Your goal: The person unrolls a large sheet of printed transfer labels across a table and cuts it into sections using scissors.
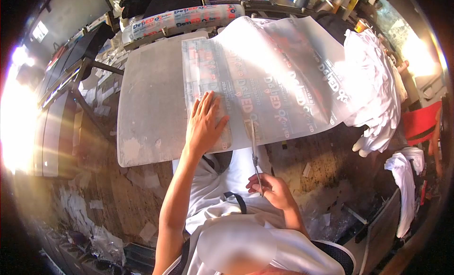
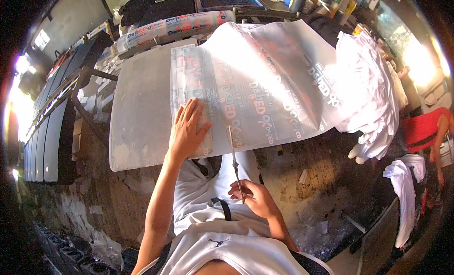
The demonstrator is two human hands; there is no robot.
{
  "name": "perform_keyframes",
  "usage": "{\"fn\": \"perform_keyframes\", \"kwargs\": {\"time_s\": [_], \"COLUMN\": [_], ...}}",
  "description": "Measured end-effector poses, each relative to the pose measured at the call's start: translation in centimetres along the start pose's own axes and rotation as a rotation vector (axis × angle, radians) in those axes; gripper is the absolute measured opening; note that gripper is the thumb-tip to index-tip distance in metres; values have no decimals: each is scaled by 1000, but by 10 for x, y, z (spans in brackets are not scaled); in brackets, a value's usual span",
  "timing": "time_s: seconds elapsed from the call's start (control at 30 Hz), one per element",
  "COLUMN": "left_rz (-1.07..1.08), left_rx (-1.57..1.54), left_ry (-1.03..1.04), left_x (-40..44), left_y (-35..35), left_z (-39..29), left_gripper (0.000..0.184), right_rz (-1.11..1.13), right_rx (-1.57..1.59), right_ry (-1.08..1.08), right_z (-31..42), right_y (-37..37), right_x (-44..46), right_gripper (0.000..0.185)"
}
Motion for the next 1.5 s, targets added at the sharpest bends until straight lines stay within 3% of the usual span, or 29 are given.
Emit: {"fn": "perform_keyframes", "kwargs": {"time_s": [0.1,0.9,1.07,1.2,1.5], "left_rz": [-9,-19,10,31,32], "left_rx": [-7,0,43,119,155], "left_ry": [8,18,20,46,56], "left_x": [0,-2,-2,-4,-2], "left_y": [0,1,6,12,11], "left_z": [0,1,1,2,-3], "left_gripper": [64,65,64,69,64], "right_rz": [-45,20,131,35,2], "right_rx": [73,92,214,235,258], "right_ry": [-104,18,22,99,264], "right_z": [1,-17,-17,-27,-45], "right_y": [1,-8,-12,-14,2], "right_x": [3,-7,-21,-44,-71], "right_gripper": [22,28,46,50,27]}}
Point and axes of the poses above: each hand's wrist, its own x-axis towards the middle knuckle, its own y-axis out of the palm, z = x × y, the point moved 7 cm from there along x, towards the middle knuckle, and after that the axes turned 11 degrees about x, right-handed, at the moved point
